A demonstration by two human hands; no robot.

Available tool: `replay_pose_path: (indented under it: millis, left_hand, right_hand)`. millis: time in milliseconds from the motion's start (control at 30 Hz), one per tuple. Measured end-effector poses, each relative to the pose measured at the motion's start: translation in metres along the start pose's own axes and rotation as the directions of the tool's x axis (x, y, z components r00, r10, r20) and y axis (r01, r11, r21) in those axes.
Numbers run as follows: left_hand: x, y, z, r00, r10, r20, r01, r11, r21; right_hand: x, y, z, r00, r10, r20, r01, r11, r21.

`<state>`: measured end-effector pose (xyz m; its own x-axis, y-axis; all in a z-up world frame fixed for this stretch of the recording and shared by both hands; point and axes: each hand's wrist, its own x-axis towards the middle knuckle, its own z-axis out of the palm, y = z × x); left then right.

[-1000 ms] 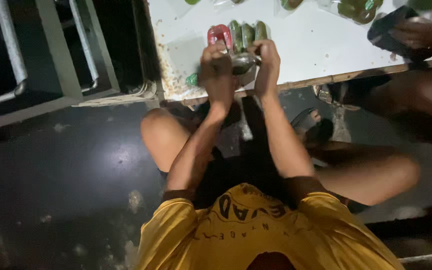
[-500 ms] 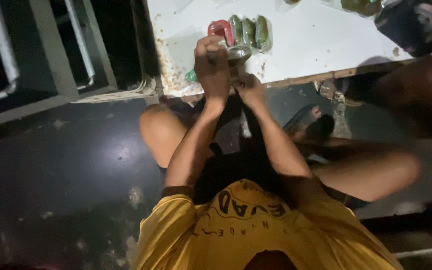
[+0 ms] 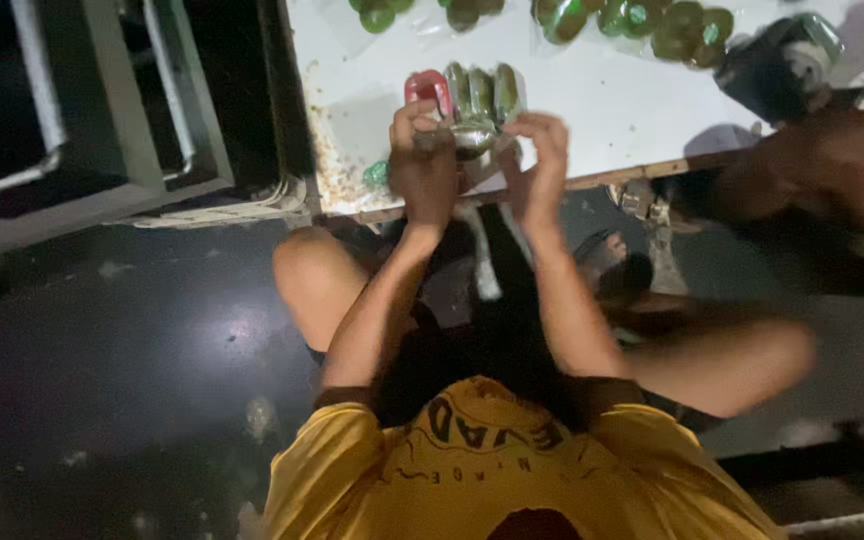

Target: The person places green, leaf-wrapped food packets into clear plastic bags by hand and places them on a table.

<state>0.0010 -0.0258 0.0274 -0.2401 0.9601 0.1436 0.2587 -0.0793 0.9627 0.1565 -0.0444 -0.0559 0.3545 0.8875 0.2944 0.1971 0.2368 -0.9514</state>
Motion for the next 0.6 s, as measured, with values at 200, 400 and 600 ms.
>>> replay_pose_path:
  millis: [200,400,600]
  left_hand:
    - [-0.008,0.004,0.010,0.968,0.192,0.159,-0.160,0.968,-0.193]
    - [-0.002,-0.006,0.012,0.964,0.146,0.222,-0.070,0.946,-0.318]
    - [-0.016,-0.032,0.048,0.940,0.309,-0.145,-0.340,0.891,-0.301]
  right_hand:
    - [0.024,-0.068,-0.007,0.962,-0.125,0.243,0.137,0.990,-0.032]
    - [0.017,-0.076,-0.020,0.891,-0.263,0.369,0.336,0.930,-0.147]
    - [0.002,-0.014,-0.012,0.997,0.074,0.015,-0.065,0.941,-0.332]
